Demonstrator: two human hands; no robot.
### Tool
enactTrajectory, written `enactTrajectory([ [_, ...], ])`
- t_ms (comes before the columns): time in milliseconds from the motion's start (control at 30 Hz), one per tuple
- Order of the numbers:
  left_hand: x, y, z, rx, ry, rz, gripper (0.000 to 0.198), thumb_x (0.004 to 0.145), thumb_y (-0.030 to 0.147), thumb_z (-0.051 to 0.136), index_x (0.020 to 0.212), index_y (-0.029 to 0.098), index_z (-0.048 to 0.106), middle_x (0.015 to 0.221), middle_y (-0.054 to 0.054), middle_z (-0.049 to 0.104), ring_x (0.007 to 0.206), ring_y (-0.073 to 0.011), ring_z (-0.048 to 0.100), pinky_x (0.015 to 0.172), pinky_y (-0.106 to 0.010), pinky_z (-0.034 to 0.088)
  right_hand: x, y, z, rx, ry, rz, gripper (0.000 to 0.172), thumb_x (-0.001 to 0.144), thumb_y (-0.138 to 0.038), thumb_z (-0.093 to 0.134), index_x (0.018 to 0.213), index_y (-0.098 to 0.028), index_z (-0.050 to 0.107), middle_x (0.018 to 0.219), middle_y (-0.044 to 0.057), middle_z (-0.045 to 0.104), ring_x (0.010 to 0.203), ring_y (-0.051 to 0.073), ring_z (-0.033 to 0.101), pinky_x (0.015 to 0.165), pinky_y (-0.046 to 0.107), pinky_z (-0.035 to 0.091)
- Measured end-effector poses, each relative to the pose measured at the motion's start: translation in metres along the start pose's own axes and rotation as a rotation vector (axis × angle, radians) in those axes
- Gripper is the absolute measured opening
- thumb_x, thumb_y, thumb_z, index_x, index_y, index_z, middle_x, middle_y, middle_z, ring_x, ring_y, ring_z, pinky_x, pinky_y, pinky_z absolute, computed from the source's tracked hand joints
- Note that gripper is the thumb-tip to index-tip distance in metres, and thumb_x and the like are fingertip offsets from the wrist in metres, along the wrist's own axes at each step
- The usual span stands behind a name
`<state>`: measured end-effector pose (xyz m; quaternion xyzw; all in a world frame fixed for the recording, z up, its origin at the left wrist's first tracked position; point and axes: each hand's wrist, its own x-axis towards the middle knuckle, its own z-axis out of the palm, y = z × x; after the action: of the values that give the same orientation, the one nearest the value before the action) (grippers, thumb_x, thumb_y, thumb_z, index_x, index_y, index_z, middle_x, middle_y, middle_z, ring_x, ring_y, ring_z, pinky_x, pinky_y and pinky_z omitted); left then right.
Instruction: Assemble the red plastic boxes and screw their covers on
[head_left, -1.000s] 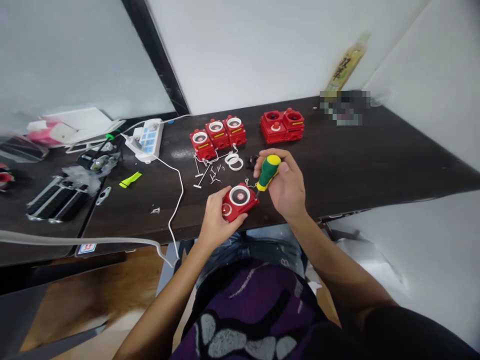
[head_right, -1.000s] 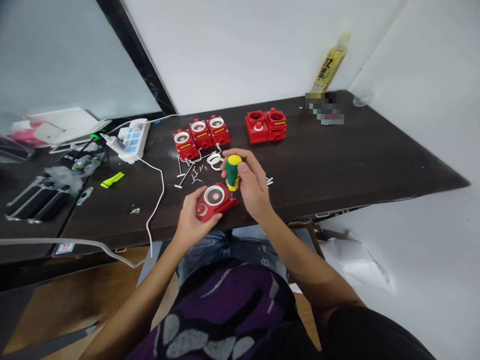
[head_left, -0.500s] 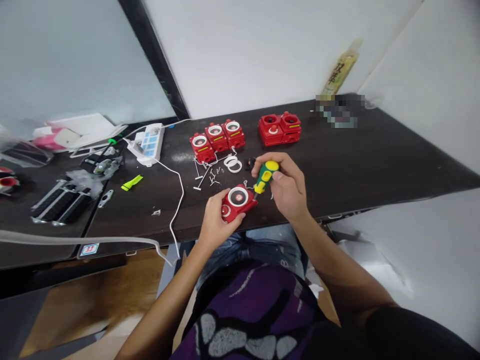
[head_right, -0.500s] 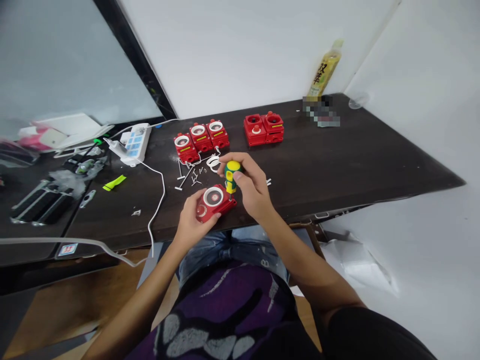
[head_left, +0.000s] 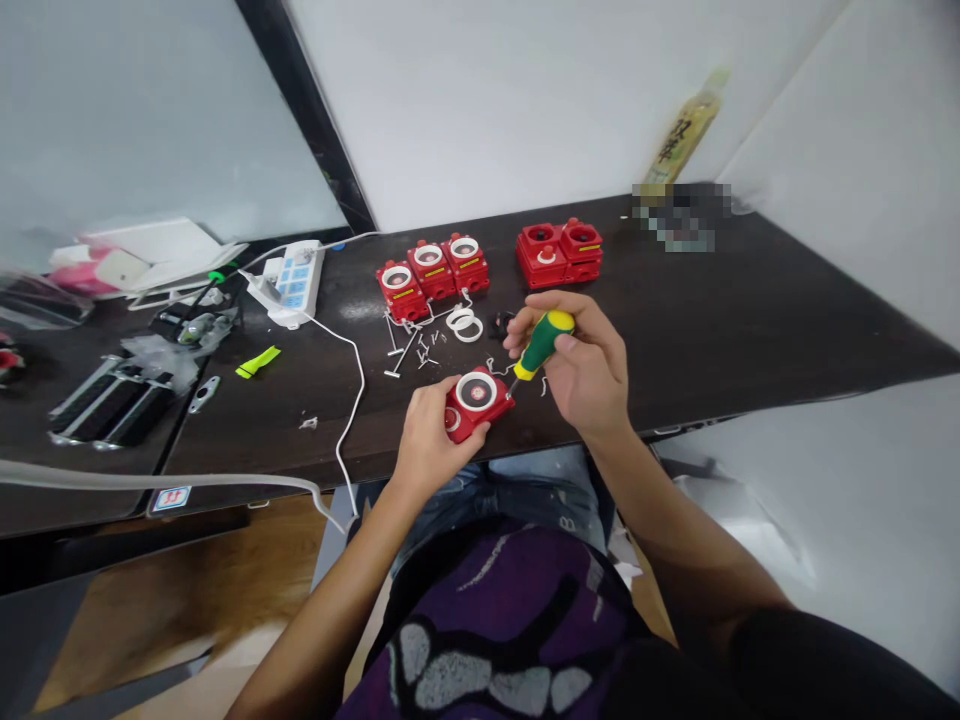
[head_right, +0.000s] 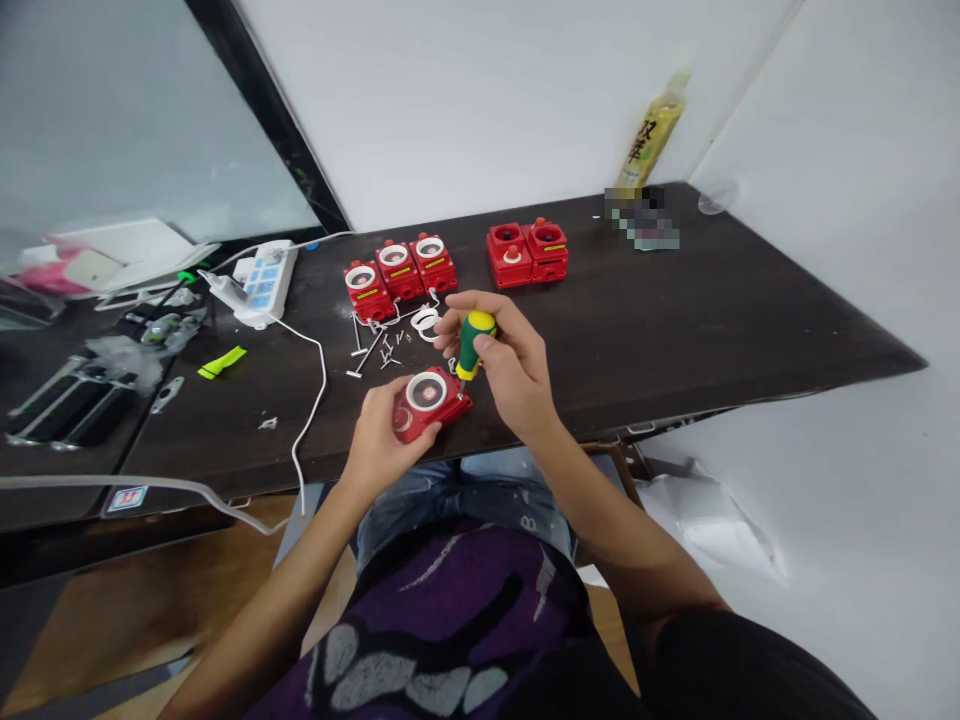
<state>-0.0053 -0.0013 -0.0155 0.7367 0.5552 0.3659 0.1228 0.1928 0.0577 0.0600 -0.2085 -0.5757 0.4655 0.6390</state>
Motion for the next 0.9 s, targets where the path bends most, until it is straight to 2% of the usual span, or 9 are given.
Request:
enactTrajectory([
  [100, 0.000, 0.002, 0.000, -0.007, 0.002, -0.009, 0.061, 0.081, 0.030, 0.081, 0.135, 0.021, 0.054, 0.124, -0.010, 0.067, 0.111, -0.0284, 0.062, 0.098, -0.044, 0.053, 0.001, -0.003, 0.000, 0.023, 0.033, -0.025, 0.031, 0.095, -0.048, 0.064, 0.119, -0.029, 0.070, 0.101, 0.003, 0.072, 0.086, 0.020, 0.070, 0.076, 0.039, 0.063],
  [300, -0.001, -0.001, 0.003, -0.030, 0.020, -0.024, 0.061, 0.080, 0.031, 0.082, 0.134, 0.021, 0.054, 0.125, -0.010, 0.067, 0.113, -0.0287, 0.062, 0.099, -0.044, 0.054, 0.005, -0.010, -0.001, -0.074, 0.098, -0.040, 0.035, 0.094, -0.057, 0.064, 0.117, -0.031, 0.067, 0.098, 0.004, 0.070, 0.085, 0.021, 0.069, 0.072, 0.039, 0.063],
  [467, -0.002, -0.004, 0.005, -0.061, 0.033, -0.024, 0.061, 0.081, 0.032, 0.081, 0.134, 0.022, 0.054, 0.127, -0.010, 0.066, 0.115, -0.0297, 0.063, 0.100, -0.046, 0.054, 0.009, -0.010, -0.004, -0.031, 0.209, -0.120, 0.022, 0.098, -0.047, 0.058, 0.113, -0.032, 0.065, 0.098, 0.003, 0.068, 0.081, 0.021, 0.068, 0.075, 0.042, 0.062],
  [567, -0.002, -0.004, 0.006, -0.076, 0.036, -0.025, 0.062, 0.081, 0.032, 0.081, 0.135, 0.022, 0.054, 0.127, -0.010, 0.066, 0.115, -0.0299, 0.063, 0.101, -0.047, 0.053, 0.014, -0.003, -0.008, -0.113, 0.263, -0.168, 0.022, 0.101, -0.048, 0.051, 0.114, -0.034, 0.061, 0.102, 0.004, 0.068, 0.090, 0.023, 0.071, 0.080, 0.046, 0.063],
  [667, -0.002, -0.004, 0.006, -0.095, 0.038, -0.017, 0.061, 0.081, 0.031, 0.081, 0.135, 0.022, 0.053, 0.129, -0.010, 0.066, 0.116, -0.0300, 0.063, 0.102, -0.048, 0.053, 0.023, 0.016, -0.007, -0.219, 0.278, -0.192, 0.028, 0.104, -0.056, 0.044, 0.122, -0.036, 0.055, 0.111, 0.005, 0.068, 0.105, 0.025, 0.072, 0.088, 0.049, 0.063],
  [767, -0.002, -0.004, 0.005, -0.116, 0.025, -0.010, 0.061, 0.082, 0.032, 0.080, 0.136, 0.022, 0.052, 0.131, -0.011, 0.066, 0.117, -0.0302, 0.063, 0.102, -0.048, 0.053, 0.038, 0.048, 0.002, -0.164, 0.235, -0.143, 0.029, 0.104, -0.058, 0.045, 0.123, -0.036, 0.048, 0.117, 0.005, 0.067, 0.115, 0.024, 0.072, 0.095, 0.048, 0.061],
  [900, -0.002, -0.004, 0.003, -0.130, 0.003, -0.008, 0.063, 0.083, 0.034, 0.080, 0.138, 0.021, 0.051, 0.134, -0.012, 0.065, 0.119, -0.0305, 0.062, 0.105, -0.049, 0.051, 0.059, 0.100, 0.016, -0.046, 0.111, -0.011, 0.032, 0.101, -0.058, 0.053, 0.118, -0.033, 0.042, 0.114, 0.005, 0.070, 0.112, 0.021, 0.074, 0.097, 0.044, 0.061],
])
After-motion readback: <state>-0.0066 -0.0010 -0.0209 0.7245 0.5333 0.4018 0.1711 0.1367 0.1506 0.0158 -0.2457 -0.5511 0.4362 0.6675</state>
